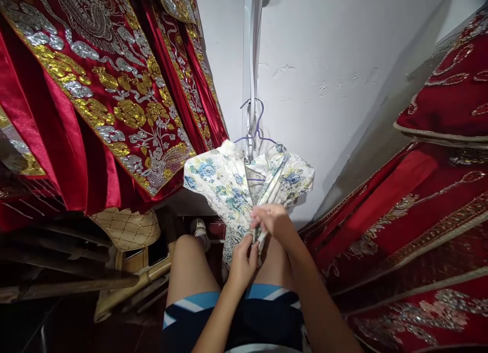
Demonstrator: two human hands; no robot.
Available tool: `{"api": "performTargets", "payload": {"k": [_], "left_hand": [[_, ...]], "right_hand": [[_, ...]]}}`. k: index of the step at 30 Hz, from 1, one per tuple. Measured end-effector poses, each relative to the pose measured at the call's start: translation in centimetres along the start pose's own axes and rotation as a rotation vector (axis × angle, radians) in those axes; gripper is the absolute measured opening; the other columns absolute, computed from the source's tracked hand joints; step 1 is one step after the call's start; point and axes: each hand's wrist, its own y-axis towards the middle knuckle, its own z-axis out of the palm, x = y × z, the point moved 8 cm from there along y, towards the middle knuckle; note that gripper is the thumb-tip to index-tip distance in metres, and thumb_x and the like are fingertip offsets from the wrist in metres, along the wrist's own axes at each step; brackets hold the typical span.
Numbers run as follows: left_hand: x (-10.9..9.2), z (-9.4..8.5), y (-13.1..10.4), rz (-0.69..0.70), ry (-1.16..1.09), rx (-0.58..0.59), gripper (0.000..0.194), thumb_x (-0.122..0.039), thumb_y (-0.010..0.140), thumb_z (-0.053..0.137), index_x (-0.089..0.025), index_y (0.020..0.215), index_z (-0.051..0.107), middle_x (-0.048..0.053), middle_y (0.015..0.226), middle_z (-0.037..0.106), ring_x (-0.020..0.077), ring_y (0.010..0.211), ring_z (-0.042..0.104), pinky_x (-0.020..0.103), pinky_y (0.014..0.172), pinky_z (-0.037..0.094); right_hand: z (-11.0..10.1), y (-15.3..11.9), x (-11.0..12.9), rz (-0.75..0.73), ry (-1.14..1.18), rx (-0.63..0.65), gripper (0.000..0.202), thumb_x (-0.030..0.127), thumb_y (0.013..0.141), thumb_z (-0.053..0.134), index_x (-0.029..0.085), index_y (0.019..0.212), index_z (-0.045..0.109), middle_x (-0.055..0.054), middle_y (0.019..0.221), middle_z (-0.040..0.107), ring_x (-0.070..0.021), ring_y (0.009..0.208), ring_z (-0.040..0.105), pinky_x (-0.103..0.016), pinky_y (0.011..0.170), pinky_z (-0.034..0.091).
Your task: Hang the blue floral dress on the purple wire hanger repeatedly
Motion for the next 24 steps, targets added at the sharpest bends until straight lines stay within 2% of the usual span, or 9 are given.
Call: {"api": "performTargets", "payload": {"k": [4,7,10,13,14,16,18,21,24], "left_hand": [[0.3,1.8,-1.2,-0.04,0.101,0.115,0.022,-0.03,0.1,0.042,-0.021,0.081,0.047,0.001,0.071,0.052,0.0174,0.065,0.052,0.028,0.06,0.031],[-0.3,2.9,-1.2,-0.041,0.157,0.24,0.021,-0.03,0.1,0.041,-0.021,0.083,0.049,0.001,0.07,0.053,0.0177,0.064,0.05,0.029,0.059,0.027],[-1.9,2.6,0.4,-0.03,0.131,0.404,0.023,-0.031,0.097,0.048,-0.02,0.077,0.051,0.002,0.07,0.056,0.0178,0.065,0.051,0.028,0.06,0.03],[-5.6,-0.1,4.1,0.039,-0.047,0.506,0.024,-0.033,0.096,0.053,-0.019,0.077,0.058,0.002,0.076,0.064,0.0175,0.073,0.058,0.027,0.068,0.04],[-7.1,-2.0,6.1,0.086,-0.091,0.431,0.026,-0.034,0.098,0.051,-0.019,0.08,0.061,0.002,0.079,0.065,0.0173,0.075,0.059,0.027,0.071,0.042],[-10.0,-7.1,10.2,0.164,-0.118,0.109,0.022,-0.035,0.098,0.052,-0.02,0.089,0.064,0.002,0.083,0.066,0.0166,0.076,0.059,0.028,0.072,0.043],[-12.8,-10.9,13.3,0.266,-0.099,-0.134,0.022,-0.033,0.099,0.052,-0.022,0.113,0.063,0.001,0.081,0.064,0.0161,0.071,0.057,0.029,0.071,0.045],[-16.3,-11.7,16.1,0.44,0.037,-0.124,0.017,-0.029,0.099,0.051,-0.021,0.105,0.065,0.003,0.086,0.066,0.017,0.076,0.059,0.029,0.072,0.044],[-17.8,-11.3,17.0,0.515,0.184,-0.159,0.019,-0.025,0.098,0.053,-0.018,0.082,0.06,0.004,0.082,0.064,0.0183,0.08,0.058,0.03,0.074,0.042]], "right_hand": [[-2.0,4.7,5.9,-0.155,0.085,-0.122,0.033,0.043,0.086,0.067,0.014,0.07,0.071,-0.006,0.06,0.072,-0.0066,0.038,0.043,-0.02,0.039,0.034],[-3.0,6.3,9.6,-0.239,0.21,-0.163,0.034,0.045,0.083,0.071,0.013,0.07,0.071,-0.005,0.058,0.07,-0.0049,0.038,0.042,-0.019,0.037,0.031],[-3.3,5.9,10.8,-0.277,0.265,-0.158,0.036,0.048,0.082,0.072,0.014,0.074,0.071,-0.003,0.055,0.067,-0.0052,0.037,0.041,-0.019,0.037,0.029],[-3.4,4.5,10.3,-0.297,0.227,-0.16,0.036,0.05,0.083,0.069,0.016,0.075,0.069,0.0,0.052,0.063,-0.006,0.037,0.042,-0.02,0.038,0.028],[-3.5,4.1,10.0,-0.302,0.214,-0.169,0.036,0.05,0.084,0.069,0.016,0.074,0.068,0.001,0.051,0.062,-0.0062,0.038,0.042,-0.02,0.038,0.029],[-3.7,3.3,9.8,-0.312,0.192,-0.183,0.035,0.049,0.085,0.068,0.017,0.072,0.067,0.002,0.049,0.058,-0.0067,0.039,0.042,-0.02,0.04,0.029],[-3.7,3.0,10.1,-0.321,0.169,-0.177,0.034,0.047,0.085,0.067,0.017,0.071,0.067,0.003,0.048,0.055,-0.0074,0.041,0.043,-0.02,0.042,0.03],[-3.5,3.2,10.6,-0.36,0.124,-0.161,0.034,0.048,0.086,0.066,0.018,0.071,0.067,0.004,0.046,0.052,-0.0083,0.042,0.042,-0.021,0.043,0.03],[-3.1,4.1,9.7,-0.417,0.101,-0.189,0.035,0.05,0.087,0.064,0.019,0.07,0.065,0.005,0.046,0.049,-0.0088,0.042,0.039,-0.023,0.044,0.029]]}}
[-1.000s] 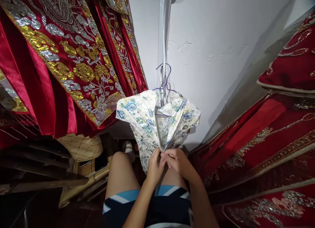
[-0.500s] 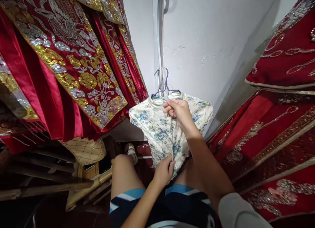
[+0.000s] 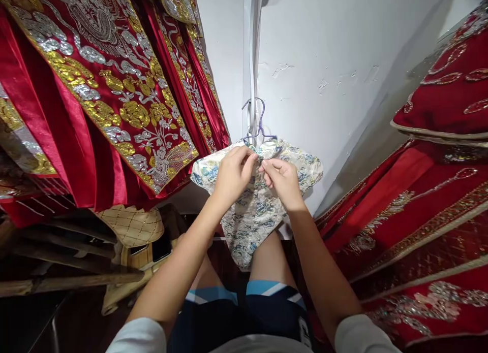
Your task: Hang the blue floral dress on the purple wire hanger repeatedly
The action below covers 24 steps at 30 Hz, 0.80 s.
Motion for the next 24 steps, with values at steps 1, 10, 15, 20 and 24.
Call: {"api": "performTargets", "payload": {"k": [1,10,15,20,24], "left_hand": [[-0.1,-0.2,0.1,-0.002,0.023,-0.036,0.019,-0.024,0.098,0.052,-0.018,0.081,0.058,0.004,0.081,0.063,0.0185,0.08,0.057,0.031,0.075,0.042],[0.6,-4.8,0.5,-0.079,-0.071,-0.177,0.02,-0.031,0.099,0.053,-0.018,0.086,0.06,0.003,0.082,0.062,0.0169,0.08,0.057,0.029,0.076,0.044],[0.3,-3.2,-0.1,-0.039,-0.056,-0.093,0.017,-0.027,0.098,0.053,-0.019,0.086,0.06,0.003,0.083,0.063,0.0168,0.08,0.056,0.03,0.076,0.043],[-0.6,-2.3,-0.4,0.005,-0.042,-0.086,0.017,-0.026,0.099,0.051,-0.02,0.085,0.059,0.003,0.083,0.062,0.0179,0.081,0.057,0.031,0.078,0.043],[0.3,-3.0,-0.8,-0.014,0.036,-0.192,0.017,-0.026,0.098,0.053,-0.019,0.084,0.06,0.004,0.084,0.064,0.0189,0.084,0.058,0.032,0.081,0.043]], "right_hand": [[0.3,-0.1,-1.0,-0.006,-0.008,-0.01,0.036,0.05,0.086,0.064,0.019,0.068,0.064,0.005,0.046,0.048,-0.0089,0.042,0.038,-0.023,0.044,0.028],[2.6,-3.2,-7.0,0.159,0.024,0.056,0.036,0.046,0.09,0.057,0.019,0.067,0.062,0.004,0.046,0.051,-0.01,0.043,0.043,-0.023,0.046,0.033],[2.4,-1.1,-1.0,0.018,0.1,0.081,0.032,0.052,0.094,0.055,0.022,0.093,0.062,0.005,0.055,0.057,-0.0098,0.044,0.044,-0.023,0.045,0.033],[2.4,-0.5,0.1,-0.077,0.027,-0.042,0.027,0.044,0.092,0.059,0.023,0.077,0.052,0.007,0.053,0.047,-0.0094,0.047,0.041,-0.022,0.048,0.032],[2.3,-1.2,-1.7,-0.054,-0.057,-0.087,0.021,0.039,0.09,0.059,0.021,0.078,0.055,0.006,0.055,0.046,-0.0093,0.047,0.037,-0.023,0.046,0.027]]}}
